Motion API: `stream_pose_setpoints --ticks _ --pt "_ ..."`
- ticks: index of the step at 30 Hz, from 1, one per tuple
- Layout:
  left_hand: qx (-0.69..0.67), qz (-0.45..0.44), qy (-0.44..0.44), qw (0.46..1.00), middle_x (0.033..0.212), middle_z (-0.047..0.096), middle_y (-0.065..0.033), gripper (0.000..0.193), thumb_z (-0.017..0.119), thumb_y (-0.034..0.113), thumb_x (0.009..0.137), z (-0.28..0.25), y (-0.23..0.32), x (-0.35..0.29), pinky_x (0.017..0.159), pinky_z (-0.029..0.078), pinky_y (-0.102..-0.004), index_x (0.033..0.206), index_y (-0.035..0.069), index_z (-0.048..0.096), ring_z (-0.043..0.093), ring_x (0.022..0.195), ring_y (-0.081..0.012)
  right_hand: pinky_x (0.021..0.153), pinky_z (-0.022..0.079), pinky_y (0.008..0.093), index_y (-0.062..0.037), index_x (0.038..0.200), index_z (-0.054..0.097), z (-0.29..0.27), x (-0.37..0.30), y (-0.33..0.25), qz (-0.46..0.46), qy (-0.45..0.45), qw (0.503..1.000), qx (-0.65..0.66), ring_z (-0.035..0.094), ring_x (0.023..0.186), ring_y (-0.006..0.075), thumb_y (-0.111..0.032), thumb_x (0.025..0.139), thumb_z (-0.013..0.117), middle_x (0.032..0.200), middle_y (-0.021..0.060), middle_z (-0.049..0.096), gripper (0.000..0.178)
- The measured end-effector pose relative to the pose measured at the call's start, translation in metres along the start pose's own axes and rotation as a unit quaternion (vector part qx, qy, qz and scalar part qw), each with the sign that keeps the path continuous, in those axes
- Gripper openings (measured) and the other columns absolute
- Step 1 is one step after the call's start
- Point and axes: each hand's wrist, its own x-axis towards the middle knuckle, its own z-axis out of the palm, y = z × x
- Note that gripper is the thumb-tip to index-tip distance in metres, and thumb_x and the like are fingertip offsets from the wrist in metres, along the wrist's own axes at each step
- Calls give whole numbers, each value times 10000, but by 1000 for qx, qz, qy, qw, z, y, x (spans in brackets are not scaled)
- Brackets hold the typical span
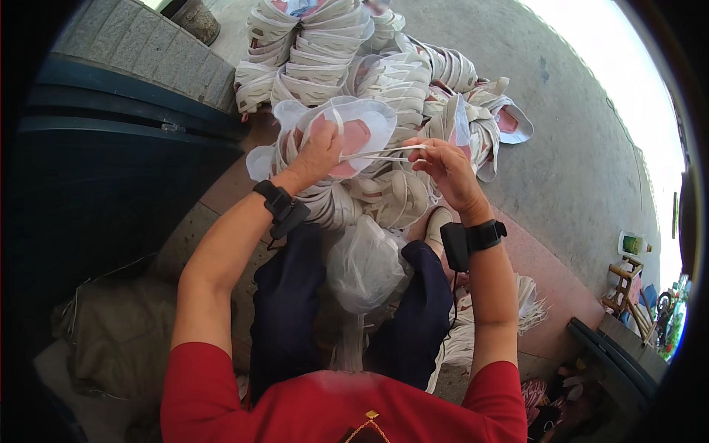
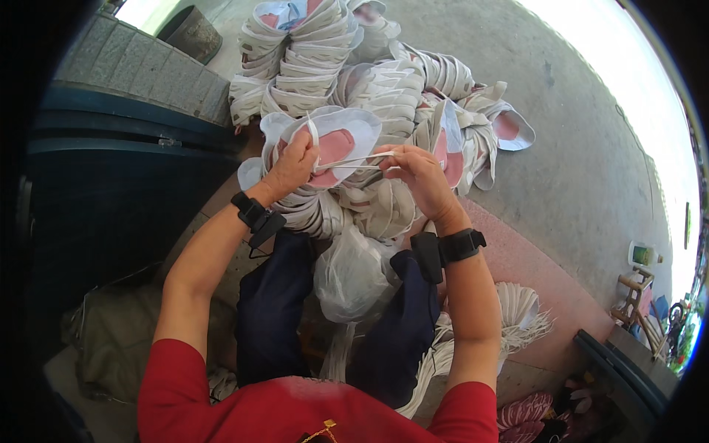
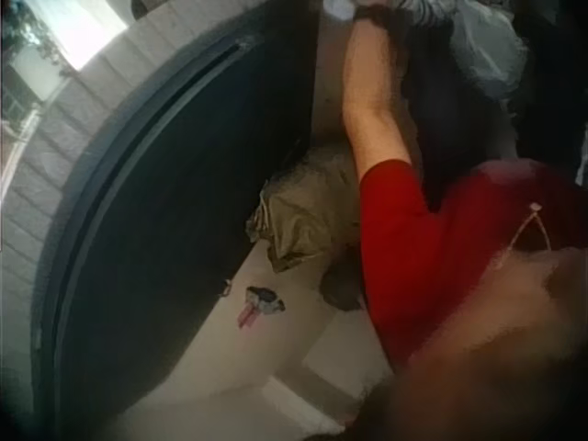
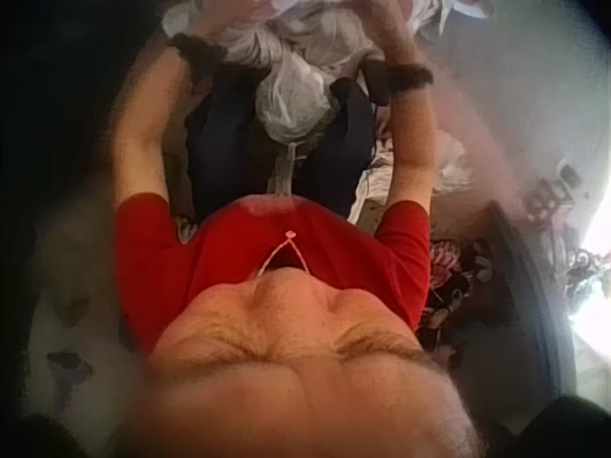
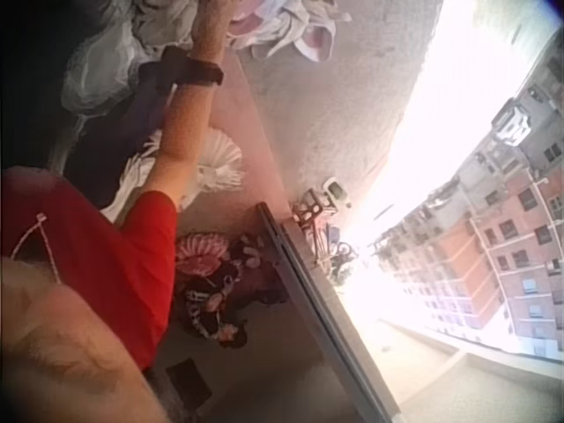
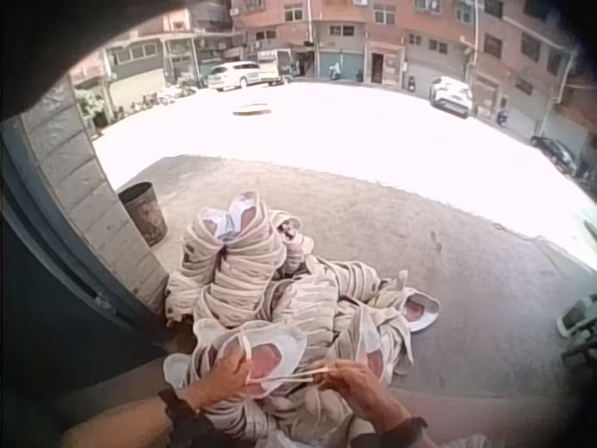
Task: Insert and pull laces or structural strings through shoe components.
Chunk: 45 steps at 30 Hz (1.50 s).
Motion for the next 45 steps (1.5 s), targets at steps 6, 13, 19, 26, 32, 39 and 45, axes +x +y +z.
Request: stream_pose_setpoints --ticks 6,13,19,26,32,39,45 --pt "-318 -240 8 917 845 625 -74 98 475 110 1037 -78 59 -52 516 427 -204 984 49 530 501 556 -46 922 475 373 4 1021 710 47 9 40 -14 -34 969 -246 605 1034 261 -182 905 613 1075 116 679 239" --pt "-415 -257 34 872 903 639 -55 121 506 31 1008 -82 85 -70 548 414 -192 1102 37 583 500 602 -53 859 474 439 13 901 657 115 12 -8 -102 -50 916 -385 595 951 370 -158 902 604 914 186 628 179" --pt "-207 -264 -71 939 981 681 -59 241 536 71 998 -72 73 -72 667 489 -238 1192 9 664 602 733 -100 777 483 430 16 933 628 98 2 -12 -12 -129 944 -303 601 835 374 -192 923 592 865 222 599 212" --pt "47 -40 -130 990 1065 707 -173 307 567 124 979 -71 71 -67 868 518 -350 1243 -24 616 680 914 -242 826 479 342 30 1015 635 64 -21 -17 83 -107 958 -253 616 880 191 -236 988 573 897 81 659 275" --pt "-251 -349 84 899 737 396 49 284 521 173 1047 -155 22 -70 551 368 -213 1275 15 583 386 623 -30 684 422 236 28 1400 507 -103 -77 -38 80 149 986 8 460 733 56 -175 1032 566 886 -5 556 424" --pt "-356 -172 32 918 950 658 -16 319 535 88 1026 -131 118 -21 817 488 -257 1336 16 555 614 846 -111 668 474 228 52 1354 510 -45 -37 -53 -11 167 979 116 546 712 72 -164 1040 563 901 10 606 385" --pt "-90 -22 -76 993 864 669 -20 508 593 85 977 -74 159 12 843 484 -237 1468 43 468 615 847 -74 678 488 277 13 1028 687 102 56 36 -6 67 991 -114 624 746 129 -207 1005 579 841 51 682 246"
